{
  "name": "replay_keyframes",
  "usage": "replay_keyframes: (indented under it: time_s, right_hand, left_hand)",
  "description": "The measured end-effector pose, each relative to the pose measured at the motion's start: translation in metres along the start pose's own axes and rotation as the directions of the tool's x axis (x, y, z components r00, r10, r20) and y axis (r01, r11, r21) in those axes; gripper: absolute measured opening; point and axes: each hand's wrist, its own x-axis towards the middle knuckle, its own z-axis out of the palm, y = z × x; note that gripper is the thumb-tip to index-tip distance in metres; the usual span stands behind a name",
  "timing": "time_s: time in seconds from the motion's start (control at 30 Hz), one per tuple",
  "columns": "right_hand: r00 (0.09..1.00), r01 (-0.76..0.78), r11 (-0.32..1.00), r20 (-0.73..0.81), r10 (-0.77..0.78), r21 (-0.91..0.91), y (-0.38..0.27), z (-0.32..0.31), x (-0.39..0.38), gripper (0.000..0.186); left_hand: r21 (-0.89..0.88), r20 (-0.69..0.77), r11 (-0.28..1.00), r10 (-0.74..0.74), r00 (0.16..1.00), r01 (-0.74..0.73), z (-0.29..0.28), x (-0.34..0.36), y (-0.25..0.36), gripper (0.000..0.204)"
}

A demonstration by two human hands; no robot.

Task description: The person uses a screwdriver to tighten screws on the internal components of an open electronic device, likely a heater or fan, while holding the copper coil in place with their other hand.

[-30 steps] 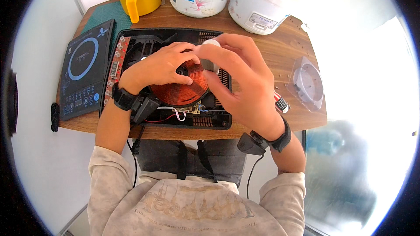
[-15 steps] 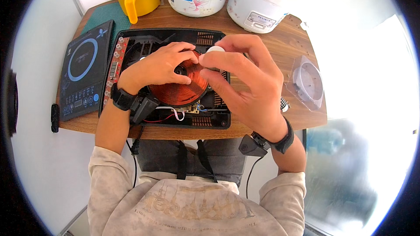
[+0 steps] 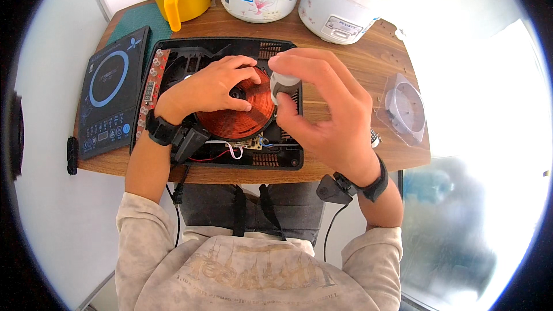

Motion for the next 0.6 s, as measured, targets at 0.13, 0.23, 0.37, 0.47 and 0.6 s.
replay_keyframes:
  time_s: [0.13, 0.23, 0.37, 0.47, 0.6]
  right_hand:
    - [0.992, 0.123, 0.979, 0.053, -0.116, -0.162, -0.007, -0.007, 0.006, 0.042]
    - [0.996, 0.072, 0.988, 0.065, -0.064, -0.137, -0.001, -0.007, 0.002, 0.046]
    - [0.981, -0.136, 0.99, 0.137, 0.14, -0.038, 0.005, -0.006, -0.009, 0.05]
    - [0.962, -0.202, 0.978, 0.174, 0.208, -0.053, 0.001, -0.01, -0.011, 0.051]
    - [0.941, -0.304, 0.951, 0.138, 0.308, -0.05, -0.008, -0.016, -0.013, 0.051]
  left_hand:
    - [0.011, -0.015, 1.0, 0.009, 1.0, -0.009, 0.002, -0.001, -0.002, 0.046]
    - [0.013, -0.017, 1.0, 0.01, 1.0, -0.01, 0.001, -0.001, -0.001, 0.046]
    - [-0.002, -0.032, 1.0, 0.02, 0.999, -0.02, 0.003, -0.001, -0.003, 0.045]
    - [0.001, -0.024, 1.0, 0.02, 1.0, -0.02, 0.004, 0.001, -0.004, 0.045]
    - [0.004, -0.026, 1.0, 0.008, 1.0, -0.008, 0.002, -0.001, -0.003, 0.045]
